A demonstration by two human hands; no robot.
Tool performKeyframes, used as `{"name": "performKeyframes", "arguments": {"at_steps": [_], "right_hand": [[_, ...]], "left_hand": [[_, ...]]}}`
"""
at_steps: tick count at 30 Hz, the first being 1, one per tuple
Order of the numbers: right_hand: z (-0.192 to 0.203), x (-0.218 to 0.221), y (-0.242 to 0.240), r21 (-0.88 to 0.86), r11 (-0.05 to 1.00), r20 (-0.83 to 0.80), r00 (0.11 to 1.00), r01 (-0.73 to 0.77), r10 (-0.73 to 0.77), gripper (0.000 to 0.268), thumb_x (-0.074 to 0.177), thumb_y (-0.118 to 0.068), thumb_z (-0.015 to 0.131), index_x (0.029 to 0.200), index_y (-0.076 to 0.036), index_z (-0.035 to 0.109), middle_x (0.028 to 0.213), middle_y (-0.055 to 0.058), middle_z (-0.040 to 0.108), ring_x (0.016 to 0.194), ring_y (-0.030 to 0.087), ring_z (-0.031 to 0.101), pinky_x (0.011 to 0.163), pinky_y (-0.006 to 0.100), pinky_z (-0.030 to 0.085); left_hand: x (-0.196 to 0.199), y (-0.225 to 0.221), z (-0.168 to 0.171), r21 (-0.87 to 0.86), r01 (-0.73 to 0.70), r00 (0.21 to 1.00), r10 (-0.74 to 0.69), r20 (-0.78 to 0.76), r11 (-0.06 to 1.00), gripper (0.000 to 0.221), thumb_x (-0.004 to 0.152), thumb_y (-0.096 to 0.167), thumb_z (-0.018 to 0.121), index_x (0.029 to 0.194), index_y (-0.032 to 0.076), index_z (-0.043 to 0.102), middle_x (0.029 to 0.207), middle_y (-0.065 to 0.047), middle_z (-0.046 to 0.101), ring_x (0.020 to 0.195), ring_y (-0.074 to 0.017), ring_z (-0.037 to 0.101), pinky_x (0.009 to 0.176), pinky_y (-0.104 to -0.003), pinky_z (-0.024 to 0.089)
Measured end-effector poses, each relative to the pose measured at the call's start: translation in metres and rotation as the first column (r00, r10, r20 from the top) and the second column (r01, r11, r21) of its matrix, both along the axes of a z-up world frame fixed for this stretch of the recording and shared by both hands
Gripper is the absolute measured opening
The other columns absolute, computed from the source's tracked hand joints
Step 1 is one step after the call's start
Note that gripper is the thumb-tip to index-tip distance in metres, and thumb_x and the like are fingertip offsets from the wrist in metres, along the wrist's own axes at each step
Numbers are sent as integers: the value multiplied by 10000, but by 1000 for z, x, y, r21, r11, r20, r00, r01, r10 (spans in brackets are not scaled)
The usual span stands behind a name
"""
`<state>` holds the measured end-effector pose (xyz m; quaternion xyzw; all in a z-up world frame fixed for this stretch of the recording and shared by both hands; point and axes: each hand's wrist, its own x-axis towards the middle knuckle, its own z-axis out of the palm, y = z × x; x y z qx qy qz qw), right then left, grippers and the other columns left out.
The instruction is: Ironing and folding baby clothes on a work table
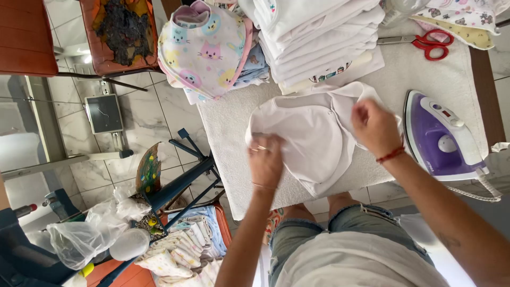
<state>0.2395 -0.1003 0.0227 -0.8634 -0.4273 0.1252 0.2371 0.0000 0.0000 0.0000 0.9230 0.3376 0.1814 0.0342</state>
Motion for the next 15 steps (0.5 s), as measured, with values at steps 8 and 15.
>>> {"name": "performKeyframes", "arguments": {"at_steps": [8, 15], "right_hand": [[-2, -42, -20, -464, 884, -432, 885, -54, -173, 284, 739, -331, 573, 869, -80, 595, 757, 94, 645, 758, 292, 621, 646, 400, 488], [-10, -47, -21, -407, 786, -911, -273, 465, -310, 136, 706, -105, 618, 706, -167, 497, 712, -45, 545, 664, 124, 541, 614, 264, 449]], "left_hand": [[13, -83, -3, -455, 198, 980, -181, 81, 868, 372, 574, 134, 511, 930, 239, 514, 892, 9, 468, 793, -181, 493, 756, -318, 358], [8, -79, -13, -657, 14, 989, 85, 119, 753, 217, 731, 153, 559, 931, 190, 483, 889, 7, 547, 756, -210, 587, 707, -319, 426]]}}
